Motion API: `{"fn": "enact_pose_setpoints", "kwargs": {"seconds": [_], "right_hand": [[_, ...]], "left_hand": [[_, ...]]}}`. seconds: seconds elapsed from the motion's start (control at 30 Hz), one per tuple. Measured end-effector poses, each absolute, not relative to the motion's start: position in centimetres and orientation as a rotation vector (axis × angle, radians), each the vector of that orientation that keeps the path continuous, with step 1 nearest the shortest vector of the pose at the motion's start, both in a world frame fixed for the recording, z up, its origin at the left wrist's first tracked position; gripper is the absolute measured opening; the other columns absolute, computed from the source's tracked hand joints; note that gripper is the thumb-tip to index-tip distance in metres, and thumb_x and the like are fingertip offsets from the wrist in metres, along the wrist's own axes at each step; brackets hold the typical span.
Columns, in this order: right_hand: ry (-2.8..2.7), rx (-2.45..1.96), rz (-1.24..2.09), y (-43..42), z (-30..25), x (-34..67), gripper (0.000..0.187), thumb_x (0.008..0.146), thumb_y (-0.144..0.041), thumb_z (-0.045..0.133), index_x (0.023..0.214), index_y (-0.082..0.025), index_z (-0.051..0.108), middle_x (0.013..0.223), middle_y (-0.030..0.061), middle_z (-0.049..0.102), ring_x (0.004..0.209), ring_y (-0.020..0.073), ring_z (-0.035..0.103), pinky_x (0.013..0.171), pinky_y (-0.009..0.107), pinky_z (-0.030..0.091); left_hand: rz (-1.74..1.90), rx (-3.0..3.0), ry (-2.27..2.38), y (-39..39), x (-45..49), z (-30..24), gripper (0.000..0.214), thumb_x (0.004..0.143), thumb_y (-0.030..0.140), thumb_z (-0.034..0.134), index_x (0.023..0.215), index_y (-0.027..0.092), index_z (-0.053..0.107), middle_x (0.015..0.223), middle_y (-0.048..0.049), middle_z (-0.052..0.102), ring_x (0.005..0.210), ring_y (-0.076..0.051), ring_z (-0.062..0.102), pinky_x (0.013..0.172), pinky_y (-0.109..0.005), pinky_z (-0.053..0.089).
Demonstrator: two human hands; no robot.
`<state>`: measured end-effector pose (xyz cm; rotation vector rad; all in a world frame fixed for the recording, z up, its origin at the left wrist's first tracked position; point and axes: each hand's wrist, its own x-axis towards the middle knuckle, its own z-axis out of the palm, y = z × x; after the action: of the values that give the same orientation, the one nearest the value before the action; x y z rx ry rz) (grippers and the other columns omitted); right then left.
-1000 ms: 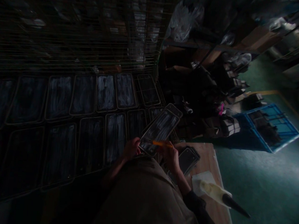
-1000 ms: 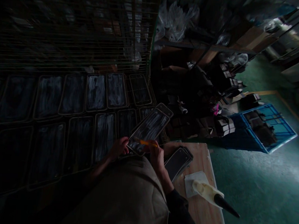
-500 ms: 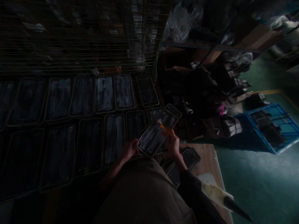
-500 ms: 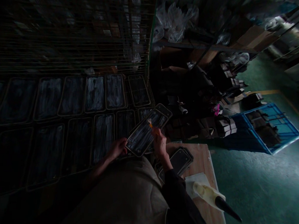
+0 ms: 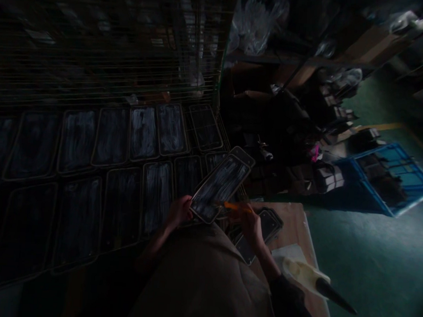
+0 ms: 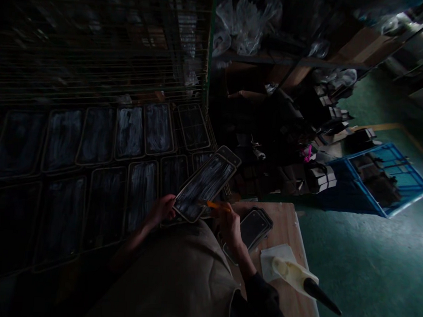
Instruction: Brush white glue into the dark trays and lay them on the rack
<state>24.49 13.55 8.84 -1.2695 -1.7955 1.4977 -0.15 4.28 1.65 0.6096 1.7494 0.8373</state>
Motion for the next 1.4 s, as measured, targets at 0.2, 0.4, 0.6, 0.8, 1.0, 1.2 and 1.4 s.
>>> {"fn": "enact_pose_setpoints", "kwargs": {"seconds": [0.2, 0.4, 0.6, 0.8, 1.0, 1.2, 1.4], "right_hand": [[-1.943, -1.188, 1.497, 16.0, 8.1, 24.3, 0.033, 0.098, -0.043, 0.041, 0.103, -0.017, 0.059, 0.072, 0.0041, 0.069, 0.063, 0.0184, 0.068, 0.058, 0.025, 0.054], [-1.851, -1.256, 0.988, 22.4, 7.0, 23.2, 0.032, 0.098, -0.039, 0.039, 0.114, -0.017, 0.056, 0.088, 0.0062, 0.070, 0.080, 0.0192, 0.069, 0.071, 0.028, 0.055], [-2.160, -1.061, 0.857, 24.2, 6.1, 22.1, 0.029, 0.098, -0.030, 0.040, 0.118, -0.018, 0.057, 0.099, 0.0082, 0.069, 0.091, 0.0195, 0.067, 0.078, 0.028, 0.052], [-2.173, -1.144, 0.688, 24.7, 5.4, 22.8, 0.033, 0.097, -0.025, 0.036, 0.121, -0.016, 0.057, 0.106, 0.0111, 0.067, 0.093, 0.0218, 0.065, 0.080, 0.032, 0.051], [-2.293, -1.086, 0.942, 18.7, 6.9, 23.8, 0.029, 0.099, -0.030, 0.038, 0.113, -0.016, 0.059, 0.086, 0.0080, 0.069, 0.071, 0.0193, 0.066, 0.063, 0.027, 0.051], [-1.902, -1.289, 1.009, 17.8, 10.8, 26.0, 0.030, 0.098, -0.039, 0.042, 0.107, -0.018, 0.061, 0.079, 0.0050, 0.070, 0.069, 0.0174, 0.068, 0.058, 0.022, 0.052], [-1.656, -1.333, 0.738, 20.7, 9.7, 25.7, 0.038, 0.096, -0.043, 0.044, 0.119, -0.016, 0.059, 0.085, 0.0078, 0.071, 0.076, 0.0201, 0.069, 0.065, 0.028, 0.053]], "left_hand": [[0.870, 0.592, 1.729, 4.3, -0.3, 1.3, 0.026, 0.082, 0.041, 0.045, 0.090, 0.018, 0.056, 0.044, 0.0057, 0.054, 0.038, -0.014, 0.057, 0.037, -0.020, 0.040], [0.945, 0.588, 1.703, 4.1, 0.0, 1.2, 0.037, 0.076, 0.052, 0.051, 0.091, 0.018, 0.054, 0.043, 0.0068, 0.054, 0.036, -0.014, 0.056, 0.036, -0.021, 0.041], [0.997, 0.547, 1.696, 4.1, 0.3, 1.2, 0.040, 0.075, 0.055, 0.054, 0.089, 0.018, 0.054, 0.050, 0.0048, 0.058, 0.040, -0.015, 0.060, 0.037, -0.022, 0.045], [1.002, 0.499, 1.676, 4.0, 0.5, 1.4, 0.043, 0.073, 0.058, 0.057, 0.090, 0.018, 0.053, 0.053, 0.0044, 0.059, 0.045, -0.017, 0.063, 0.042, -0.025, 0.049], [0.953, 0.443, 1.608, 4.2, 0.2, 1.5, 0.039, 0.075, 0.055, 0.056, 0.088, 0.018, 0.051, 0.053, 0.0031, 0.060, 0.044, -0.015, 0.062, 0.040, -0.022, 0.047], [0.991, 0.406, 1.479, 3.9, 0.1, 2.9, 0.037, 0.075, 0.050, 0.061, 0.089, 0.016, 0.053, 0.057, 0.0020, 0.061, 0.048, -0.013, 0.062, 0.046, -0.022, 0.048], [1.134, 0.387, 1.391, 4.0, 1.2, 6.9, 0.032, 0.075, 0.037, 0.065, 0.097, 0.015, 0.061, 0.071, 0.0004, 0.062, 0.052, -0.010, 0.059, 0.048, -0.021, 0.046]]}}
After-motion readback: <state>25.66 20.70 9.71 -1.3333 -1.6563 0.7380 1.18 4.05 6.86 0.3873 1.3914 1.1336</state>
